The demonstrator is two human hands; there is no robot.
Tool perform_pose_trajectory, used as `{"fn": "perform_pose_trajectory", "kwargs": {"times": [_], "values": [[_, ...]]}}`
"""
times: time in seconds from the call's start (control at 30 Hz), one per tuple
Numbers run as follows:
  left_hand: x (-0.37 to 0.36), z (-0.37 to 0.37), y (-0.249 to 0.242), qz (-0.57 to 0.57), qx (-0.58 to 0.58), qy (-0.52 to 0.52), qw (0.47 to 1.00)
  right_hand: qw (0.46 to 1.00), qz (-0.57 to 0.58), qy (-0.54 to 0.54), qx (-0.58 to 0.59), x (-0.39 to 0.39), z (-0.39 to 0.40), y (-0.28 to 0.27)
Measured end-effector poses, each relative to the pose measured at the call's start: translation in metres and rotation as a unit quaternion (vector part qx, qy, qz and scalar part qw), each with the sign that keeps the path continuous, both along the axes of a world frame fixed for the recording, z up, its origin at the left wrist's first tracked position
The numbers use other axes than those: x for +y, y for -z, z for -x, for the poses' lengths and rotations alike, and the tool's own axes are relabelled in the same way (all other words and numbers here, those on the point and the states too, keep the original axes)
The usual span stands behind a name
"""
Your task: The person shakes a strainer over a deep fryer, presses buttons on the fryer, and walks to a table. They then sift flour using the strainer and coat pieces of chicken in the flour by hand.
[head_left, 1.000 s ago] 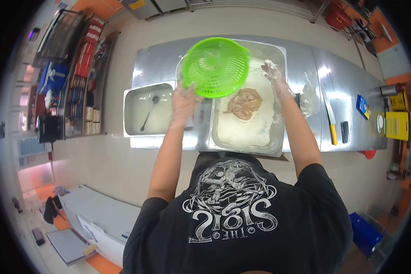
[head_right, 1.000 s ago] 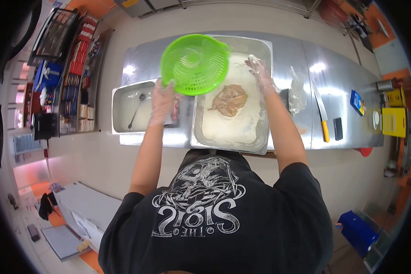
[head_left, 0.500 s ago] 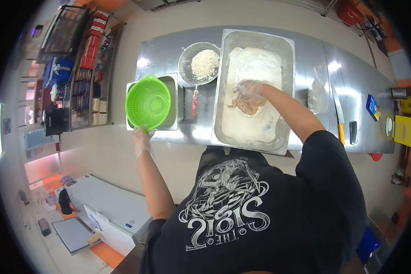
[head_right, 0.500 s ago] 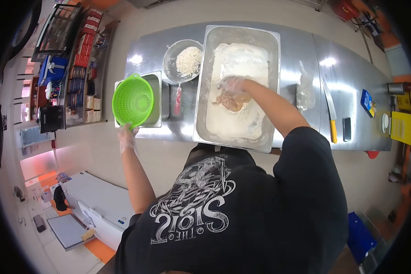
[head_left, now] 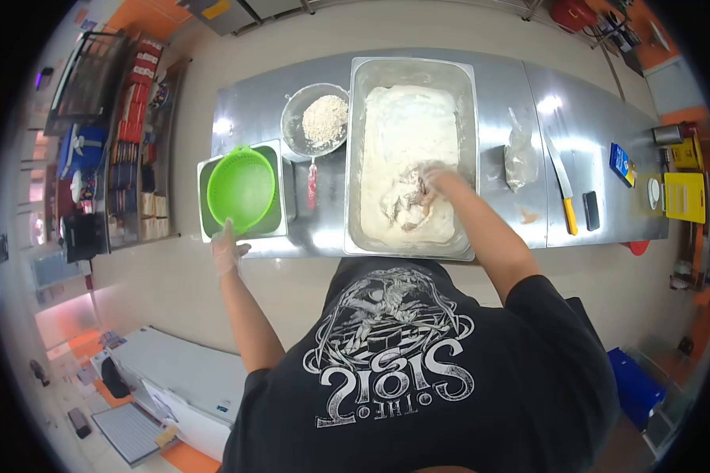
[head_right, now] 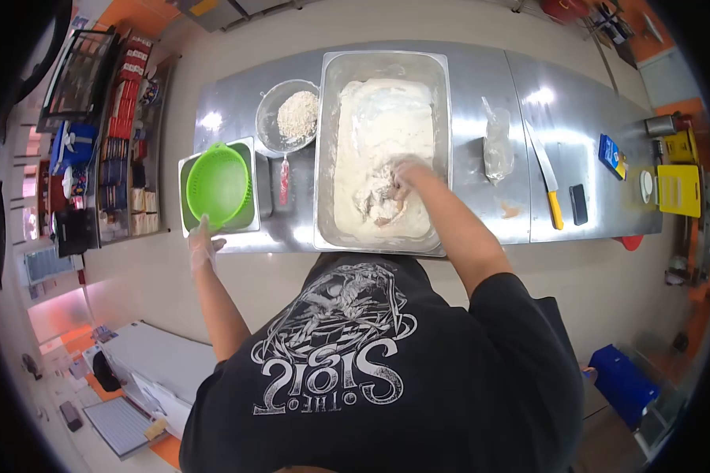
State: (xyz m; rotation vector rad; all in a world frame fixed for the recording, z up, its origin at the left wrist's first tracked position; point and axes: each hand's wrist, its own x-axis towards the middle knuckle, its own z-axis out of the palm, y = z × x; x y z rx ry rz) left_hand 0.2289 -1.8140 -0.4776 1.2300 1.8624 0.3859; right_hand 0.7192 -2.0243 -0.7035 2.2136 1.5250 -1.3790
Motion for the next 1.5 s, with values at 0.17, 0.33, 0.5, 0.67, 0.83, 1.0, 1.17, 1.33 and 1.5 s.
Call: {"fn": "perform_pose_trajectory", "kwargs": {"times": [0.17, 0.33, 0.5, 0.67, 0.83, 1.0, 1.17, 1.33, 1.5], "values": [[0.006, 0.015, -0.014, -0.071, 0.148, 0.002, 0.986, 0.944, -0.092, 0.273, 0.159, -0.017, 0.059, -0.031], [-0.001, -0.025, -0.054, -0.279, 0.319, 0.193, 0.885, 0.905, -0.247, 0.325, -0.116, 0.027, 0.006, -0.046], [-0.027, -0.119, -0.044, -0.156, -0.039, 0.332, 0.930, 0.973, -0.229, 0.030, 0.025, 0.085, 0.037, -0.078], [-0.046, -0.196, -0.019, -0.123, -0.193, 0.513, 0.828, 0.986, -0.070, -0.147, 0.033, 0.086, 0.084, -0.022], [-0.063, -0.250, 0.036, -0.073, -0.209, 0.570, 0.791, 0.994, -0.098, 0.041, 0.017, -0.003, 0.092, -0.086], [-0.096, -0.291, 0.106, -0.056, 0.118, 0.674, 0.727, 0.978, -0.043, 0.068, -0.195, -0.073, 0.044, -0.060], [-0.135, -0.286, 0.196, -0.029, 0.131, 0.664, 0.736, 0.807, -0.332, 0.488, 0.007, -0.055, 0.079, 0.014], [-0.143, -0.296, 0.196, 0.285, -0.095, 0.285, 0.910, 0.714, -0.083, 0.657, 0.227, -0.023, 0.117, -0.058], [-0.133, -0.301, 0.203, 0.251, -0.039, 0.384, 0.888, 0.781, -0.110, 0.545, 0.283, -0.016, 0.094, -0.012]]}}
